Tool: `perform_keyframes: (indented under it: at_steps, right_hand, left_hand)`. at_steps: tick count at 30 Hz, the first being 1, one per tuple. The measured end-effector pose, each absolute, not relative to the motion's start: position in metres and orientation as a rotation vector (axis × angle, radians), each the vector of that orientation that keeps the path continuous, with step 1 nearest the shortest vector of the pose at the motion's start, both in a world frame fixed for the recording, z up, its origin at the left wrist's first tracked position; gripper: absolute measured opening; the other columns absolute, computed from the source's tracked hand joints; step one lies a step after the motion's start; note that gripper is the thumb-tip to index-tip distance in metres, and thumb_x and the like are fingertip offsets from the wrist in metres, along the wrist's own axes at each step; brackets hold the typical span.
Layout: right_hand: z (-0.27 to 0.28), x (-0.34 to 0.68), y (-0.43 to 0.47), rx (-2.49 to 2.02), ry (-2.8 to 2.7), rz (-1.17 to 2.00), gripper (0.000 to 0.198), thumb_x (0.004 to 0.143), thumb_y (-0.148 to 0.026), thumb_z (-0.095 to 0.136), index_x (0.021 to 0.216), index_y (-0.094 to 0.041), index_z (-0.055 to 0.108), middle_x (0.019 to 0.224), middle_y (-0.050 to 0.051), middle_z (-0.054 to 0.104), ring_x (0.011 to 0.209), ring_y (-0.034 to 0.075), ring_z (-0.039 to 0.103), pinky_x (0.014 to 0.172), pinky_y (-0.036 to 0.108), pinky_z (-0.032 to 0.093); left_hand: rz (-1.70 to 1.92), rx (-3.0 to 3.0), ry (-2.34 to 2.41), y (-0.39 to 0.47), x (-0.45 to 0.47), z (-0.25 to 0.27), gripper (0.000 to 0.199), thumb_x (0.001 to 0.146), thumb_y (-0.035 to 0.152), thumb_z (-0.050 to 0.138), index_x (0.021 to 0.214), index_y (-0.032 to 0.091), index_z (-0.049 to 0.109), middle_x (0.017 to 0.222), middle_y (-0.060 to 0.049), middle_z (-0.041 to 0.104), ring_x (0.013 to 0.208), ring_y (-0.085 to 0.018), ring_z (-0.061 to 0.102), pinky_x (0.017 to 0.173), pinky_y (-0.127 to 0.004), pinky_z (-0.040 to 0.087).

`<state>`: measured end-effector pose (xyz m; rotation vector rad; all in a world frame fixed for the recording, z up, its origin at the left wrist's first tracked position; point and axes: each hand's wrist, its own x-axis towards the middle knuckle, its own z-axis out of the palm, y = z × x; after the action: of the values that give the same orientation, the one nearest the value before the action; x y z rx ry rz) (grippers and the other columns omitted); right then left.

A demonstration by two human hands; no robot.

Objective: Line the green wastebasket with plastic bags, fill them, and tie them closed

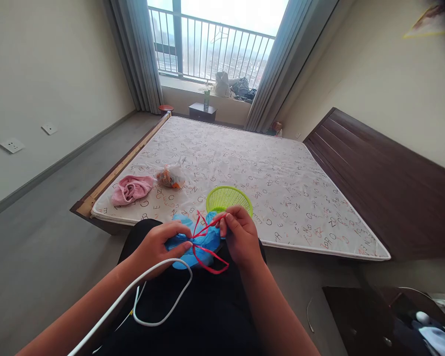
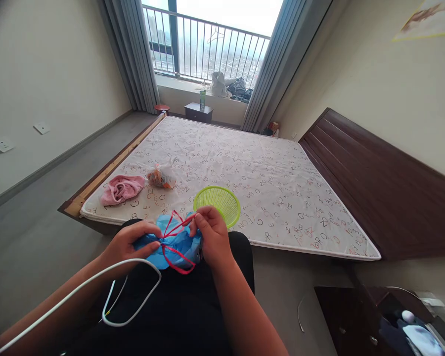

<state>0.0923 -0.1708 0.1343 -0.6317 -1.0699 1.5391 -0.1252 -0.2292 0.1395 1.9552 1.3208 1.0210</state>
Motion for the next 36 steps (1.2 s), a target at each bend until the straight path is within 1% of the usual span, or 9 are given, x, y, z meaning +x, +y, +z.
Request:
perform_keyframes:
  at_steps: [3, 9, 17, 21, 24, 27, 29, 33, 36]
  right_hand:
    - [0.14, 0.098, -0.166, -0.587, -0.904, 1.528, 0.015, 0.091, -0.036, 0.07, 0.093, -0.025, 0.059, 0.062, -0.006, 0.063, 0.059, 0.013, 0.062, 0.066, 0.028, 0.052]
    - [0.143, 0.111, -0.16, -0.578, -0.843, 1.566, 0.012, 0.092, -0.034, 0.069, 0.094, -0.027, 0.059, 0.075, -0.007, 0.068, 0.033, 0.0, 0.027, 0.037, 0.016, 0.028]
    - [0.146, 0.13, -0.156, -0.611, -0.907, 1.381, 0.044, 0.091, -0.022, 0.065, 0.13, -0.042, 0.055, 0.125, -0.001, 0.067, 0.042, -0.001, 0.035, 0.038, 0.016, 0.032]
    - [0.149, 0.128, -0.158, -0.684, -1.058, 0.995, 0.065, 0.092, -0.025, 0.055, 0.149, -0.051, 0.034, 0.162, 0.001, 0.038, 0.103, 0.018, 0.067, 0.069, 0.033, 0.059]
    - [0.146, 0.12, -0.163, -0.842, -1.158, 0.605, 0.073, 0.094, -0.023, 0.038, 0.159, -0.045, 0.014, 0.167, 0.005, 0.027, 0.145, 0.031, 0.043, 0.095, 0.057, 0.054]
    - [0.14, 0.113, -0.171, -1.014, -1.219, 0.241, 0.082, 0.09, -0.02, 0.037, 0.16, -0.041, -0.001, 0.17, 0.006, 0.015, 0.156, 0.035, 0.022, 0.103, 0.07, 0.044]
    - [0.138, 0.114, -0.173, -1.032, -1.234, 0.142, 0.079, 0.09, -0.021, 0.039, 0.159, -0.041, 0.006, 0.168, 0.008, 0.018, 0.155, 0.037, 0.023, 0.104, 0.071, 0.041]
    - [0.146, 0.127, -0.169, -1.101, -1.434, 0.357, 0.037, 0.098, -0.026, 0.042, 0.133, -0.03, 0.055, 0.122, 0.012, 0.061, 0.115, 0.03, 0.062, 0.096, 0.057, 0.051]
    - [0.157, 0.129, -0.171, -1.209, -1.522, 0.185, 0.018, 0.095, -0.028, 0.059, 0.109, -0.026, 0.07, 0.101, 0.008, 0.06, 0.098, 0.026, 0.061, 0.093, 0.051, 0.051]
  left_hand:
    - [0.951, 1.909, 1.419, -0.223, -0.13, 0.135, 0.021, 0.091, 0.038, 0.068, 0.105, 0.023, 0.075, 0.098, -0.002, 0.075, 0.089, -0.017, 0.069, 0.082, -0.024, 0.053]
    - [0.947, 1.758, 1.563, -0.219, -0.135, 0.133, 0.033, 0.091, 0.05, 0.065, 0.106, 0.024, 0.077, 0.102, -0.004, 0.077, 0.095, -0.021, 0.071, 0.087, -0.029, 0.055]
    - [1.094, 1.542, 1.755, -0.215, -0.143, 0.127, 0.043, 0.088, 0.057, 0.064, 0.105, 0.019, 0.075, 0.093, -0.005, 0.076, 0.081, -0.02, 0.068, 0.072, -0.027, 0.053]
    - [1.158, 1.517, 1.885, -0.211, -0.147, 0.123, 0.041, 0.09, 0.056, 0.061, 0.104, 0.019, 0.074, 0.088, -0.003, 0.073, 0.078, -0.018, 0.065, 0.07, -0.026, 0.05]
    - [1.216, 1.479, 1.925, -0.21, -0.147, 0.12, 0.04, 0.091, 0.054, 0.061, 0.106, 0.018, 0.072, 0.086, -0.002, 0.072, 0.075, -0.017, 0.062, 0.068, -0.025, 0.048]
    - [1.211, 1.51, 1.938, -0.208, -0.145, 0.116, 0.039, 0.092, 0.053, 0.061, 0.106, 0.018, 0.072, 0.085, -0.001, 0.071, 0.074, -0.016, 0.061, 0.068, -0.025, 0.047]
    - [1.213, 1.519, 1.98, -0.207, -0.145, 0.115, 0.037, 0.093, 0.051, 0.06, 0.106, 0.019, 0.072, 0.087, -0.001, 0.071, 0.076, -0.016, 0.062, 0.071, -0.026, 0.047]
    - [1.315, 1.572, 1.997, -0.209, -0.143, 0.117, 0.027, 0.097, 0.042, 0.057, 0.105, 0.02, 0.07, 0.099, -0.003, 0.071, 0.093, -0.019, 0.065, 0.086, -0.029, 0.05]
    - [1.352, 1.8, 1.807, -0.212, -0.135, 0.122, 0.02, 0.095, 0.037, 0.062, 0.097, 0.02, 0.072, 0.108, -0.006, 0.068, 0.105, -0.02, 0.064, 0.098, -0.032, 0.049]
